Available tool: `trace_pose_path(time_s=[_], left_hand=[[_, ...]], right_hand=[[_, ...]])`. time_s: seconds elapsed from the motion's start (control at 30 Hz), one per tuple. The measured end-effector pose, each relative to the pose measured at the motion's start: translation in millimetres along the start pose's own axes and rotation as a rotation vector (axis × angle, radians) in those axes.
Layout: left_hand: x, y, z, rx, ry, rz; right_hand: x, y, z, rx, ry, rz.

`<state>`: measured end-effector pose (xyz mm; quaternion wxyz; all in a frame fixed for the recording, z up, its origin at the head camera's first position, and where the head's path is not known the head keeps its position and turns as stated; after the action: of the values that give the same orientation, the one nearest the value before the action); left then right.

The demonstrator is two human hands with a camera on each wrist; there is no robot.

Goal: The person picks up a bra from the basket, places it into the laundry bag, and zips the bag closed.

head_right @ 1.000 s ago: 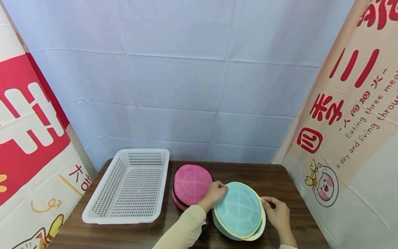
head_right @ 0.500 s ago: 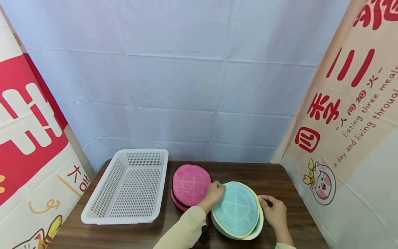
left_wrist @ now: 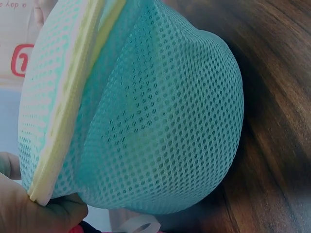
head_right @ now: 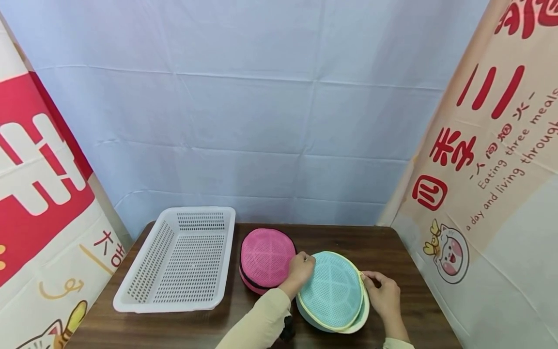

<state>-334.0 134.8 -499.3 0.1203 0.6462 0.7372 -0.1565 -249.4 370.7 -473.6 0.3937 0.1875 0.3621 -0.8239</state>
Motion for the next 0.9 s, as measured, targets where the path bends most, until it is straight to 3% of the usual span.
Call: trace_pose_path(time_s=[0.23, 0.4, 0.63, 0.9], left_hand=[[-3.1, 4.1, 0.5, -0.007, -0.012, -0.077], [-2.8, 5.5, -0.4, -0.022, 0.008, -0.082], [-5.6, 5.9, -4.4, -0.026, 0.045, -0.075], [-11.7, 5.5, -5.4, -0.032, 0.064, -0.135]], right_hand=[[-1.4, 1.7, -0.7, 0.013, 0.009, -0.006], [-0.1, 2.3, -3.4, 0.031, 0.016, 0.012], [-0.5, 2.4, -1.4, -0.010, 0.015, 0.025], [-1.5, 4.3, -3.7, 0.009, 0.010, 0.048]])
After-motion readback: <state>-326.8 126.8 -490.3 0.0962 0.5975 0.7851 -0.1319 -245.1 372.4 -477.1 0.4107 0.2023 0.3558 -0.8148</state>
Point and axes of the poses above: each hand's wrist, its own y-axis away from the middle knuckle, its own x-axis out of the palm, z = x × y, the point moved 10 cm from there along -y, towards the middle knuckle, and after that the axes turned 8 degrees about -z, right-handed, at the moved point
